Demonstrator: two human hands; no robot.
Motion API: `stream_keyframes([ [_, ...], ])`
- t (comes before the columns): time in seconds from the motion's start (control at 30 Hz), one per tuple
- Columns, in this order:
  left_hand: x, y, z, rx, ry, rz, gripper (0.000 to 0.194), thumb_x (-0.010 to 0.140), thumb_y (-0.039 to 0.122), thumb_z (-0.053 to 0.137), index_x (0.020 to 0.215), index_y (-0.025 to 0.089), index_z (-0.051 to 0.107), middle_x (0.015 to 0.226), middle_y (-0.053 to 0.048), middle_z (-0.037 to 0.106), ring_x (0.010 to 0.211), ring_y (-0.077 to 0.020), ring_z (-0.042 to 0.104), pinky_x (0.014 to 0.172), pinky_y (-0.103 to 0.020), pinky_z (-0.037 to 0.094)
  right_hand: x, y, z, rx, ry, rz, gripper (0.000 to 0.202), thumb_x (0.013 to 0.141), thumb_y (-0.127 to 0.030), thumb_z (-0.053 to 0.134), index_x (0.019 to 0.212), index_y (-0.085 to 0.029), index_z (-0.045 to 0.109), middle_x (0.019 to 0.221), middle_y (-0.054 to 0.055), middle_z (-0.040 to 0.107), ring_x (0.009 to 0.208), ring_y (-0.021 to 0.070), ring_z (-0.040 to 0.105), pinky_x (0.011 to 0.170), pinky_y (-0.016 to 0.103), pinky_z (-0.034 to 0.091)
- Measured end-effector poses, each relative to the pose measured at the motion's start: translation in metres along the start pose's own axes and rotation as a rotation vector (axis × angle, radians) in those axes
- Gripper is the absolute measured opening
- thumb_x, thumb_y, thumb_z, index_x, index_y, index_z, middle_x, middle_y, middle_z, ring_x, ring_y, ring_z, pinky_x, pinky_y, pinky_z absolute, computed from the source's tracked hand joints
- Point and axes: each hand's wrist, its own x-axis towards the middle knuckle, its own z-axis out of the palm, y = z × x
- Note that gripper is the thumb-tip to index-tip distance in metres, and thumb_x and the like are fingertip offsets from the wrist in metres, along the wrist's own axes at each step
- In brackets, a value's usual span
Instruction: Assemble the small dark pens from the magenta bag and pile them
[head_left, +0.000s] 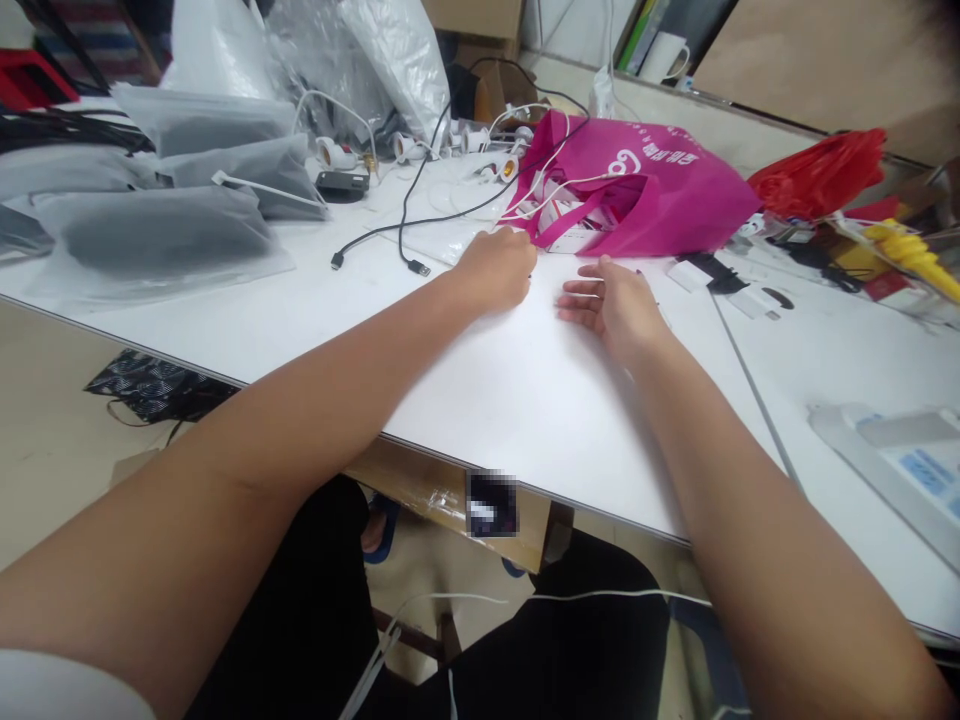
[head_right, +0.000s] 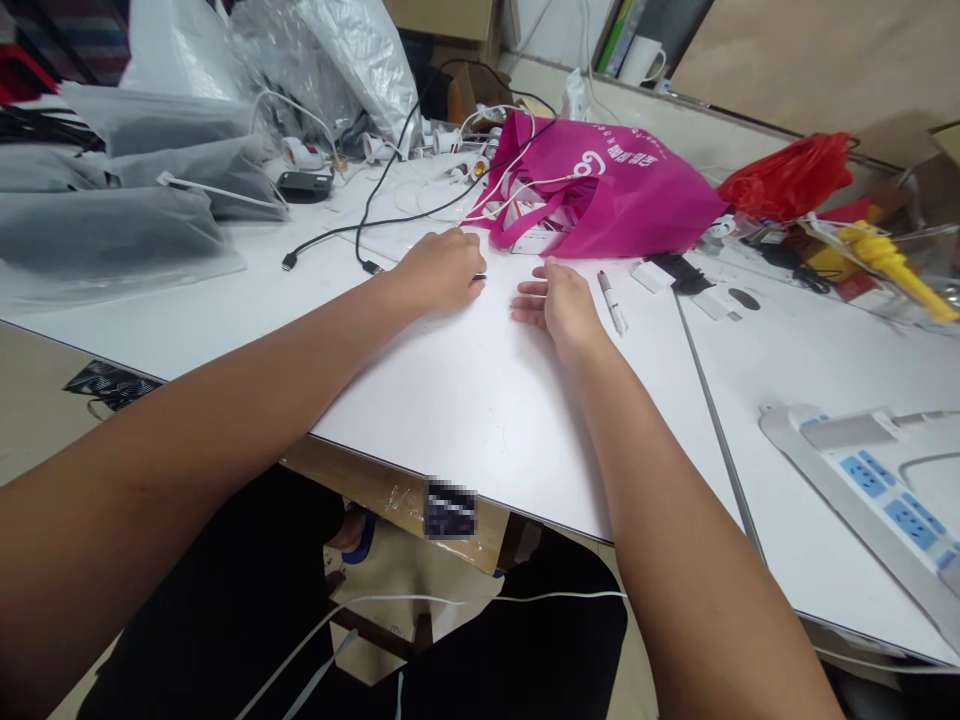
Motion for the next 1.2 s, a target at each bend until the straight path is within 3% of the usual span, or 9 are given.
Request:
stream_keyframes([
  [0.13, 0.007, -0.022, -0.002, -0.026, 0.028, -0.067, 0.038, 0.105, 0.027, 0.072, 0.137, 0.013, 0.086, 0.155, -0.022, 0.076, 0.151, -0.0435, 0.064, 0.125, -0.051, 0.053, 0.007, 0.001, -0.009, -0.138, 0.043, -0.090, 0.028, 0.113, -0.056, 0.062, 0.108, -0.028, 0.065, 0.106, 0.009, 0.076, 0.094, 0.0280, 0.080, 0.083, 0.046, 0.073],
  [0.27, 0.016, -0.047, 0.002, -0.186, 0.111, -0.133, 0.049, 0.094, 0.031, 0.083, 0.142, 0.022, 0.086, 0.145, -0.016, 0.079, 0.145, -0.0405, 0.068, 0.120, -0.049, 0.054, 0.011, -0.011, -0.034, -0.603, 0.331, -0.219, 0.006, 0.108, -0.025, 0.064, 0.111, -0.024, 0.069, 0.126, 0.014, 0.081, 0.125, 0.0319, 0.078, 0.120, 0.053, 0.060],
  [0.43, 0.018, -0.052, 0.007, -0.345, 0.120, -0.124, 0.049, 0.085, 0.027, 0.089, 0.134, 0.023, 0.087, 0.140, -0.017, 0.078, 0.143, -0.0427, 0.066, 0.123, -0.052, 0.050, 0.007, -0.020, -0.059, -1.034, 0.479, -0.009, 0.051, 0.107, -0.025, 0.074, 0.156, -0.009, 0.070, 0.173, 0.034, 0.061, 0.168, 0.0502, 0.053, 0.135, 0.065, 0.046],
  [0.6, 0.016, -0.047, 0.004, -0.253, 0.094, -0.126, 0.044, 0.090, 0.025, 0.086, 0.133, 0.018, 0.084, 0.144, -0.020, 0.075, 0.139, -0.0444, 0.069, 0.116, -0.053, 0.052, 0.013, -0.009, -0.064, -1.197, 0.384, 0.025, 0.032, 0.107, -0.014, 0.069, 0.138, -0.016, 0.078, 0.154, 0.024, 0.077, 0.151, 0.0440, 0.070, 0.129, 0.067, 0.054],
  [0.8, 0.016, -0.048, 0.004, -0.517, 0.227, -0.127, 0.031, 0.085, 0.027, 0.092, 0.115, 0.026, 0.086, 0.123, -0.012, 0.079, 0.134, -0.0381, 0.068, 0.116, -0.044, 0.052, 0.013, -0.011, -0.059, -1.212, 0.232, -0.011, 0.013, 0.102, -0.008, 0.065, 0.104, -0.019, 0.071, 0.112, 0.020, 0.078, 0.123, 0.0390, 0.078, 0.120, 0.058, 0.058],
  [0.9, 0.016, -0.034, 0.005, -0.661, 0.318, -0.113, 0.008, 0.099, 0.033, 0.083, 0.097, 0.026, 0.083, 0.103, -0.010, 0.079, 0.122, -0.0337, 0.072, 0.108, -0.041, 0.054, 0.000, -0.024, -0.046, -1.094, 0.217, 0.000, 0.022, 0.100, -0.004, 0.063, 0.091, -0.024, 0.060, 0.094, 0.011, 0.066, 0.106, 0.0334, 0.073, 0.109, 0.052, 0.059],
  [0.97, 0.017, -0.019, 0.007, -0.813, 0.319, -0.139, 0.028, 0.110, 0.038, 0.073, 0.086, 0.024, 0.078, 0.089, -0.010, 0.076, 0.108, -0.0293, 0.074, 0.099, -0.039, 0.056, -0.012, -0.034, -0.033, -0.758, 0.209, 0.034, 0.029, 0.105, -0.005, 0.059, 0.085, -0.026, 0.054, 0.086, 0.005, 0.057, 0.090, 0.0252, 0.062, 0.091, 0.042, 0.058],
  [1.07, 0.018, 0.003, 0.014, -1.118, 0.195, -0.246, 0.044, 0.120, 0.045, 0.063, 0.083, 0.022, 0.072, 0.082, -0.010, 0.076, 0.087, -0.0224, 0.070, 0.087, -0.035, 0.057, -0.030, -0.045, -0.013, -0.463, 0.013, 0.048, 0.023, 0.110, -0.012, 0.049, 0.092, -0.026, 0.053, 0.078, -0.003, 0.044, 0.064, 0.0155, 0.040, 0.058, 0.026, 0.040],
  [1.2, 0.018, 0.019, 0.020, -1.582, 0.061, -0.289, 0.045, 0.124, 0.055, 0.059, 0.097, 0.021, 0.071, 0.101, -0.011, 0.084, 0.097, -0.0208, 0.078, 0.093, -0.033, 0.062, -0.045, -0.046, 0.002, 0.052, -0.341, 0.140, 0.018, 0.114, -0.027, 0.059, 0.096, -0.024, 0.057, 0.072, -0.009, 0.030, 0.056, 0.0109, 0.014, 0.047, 0.021, 0.018],
])
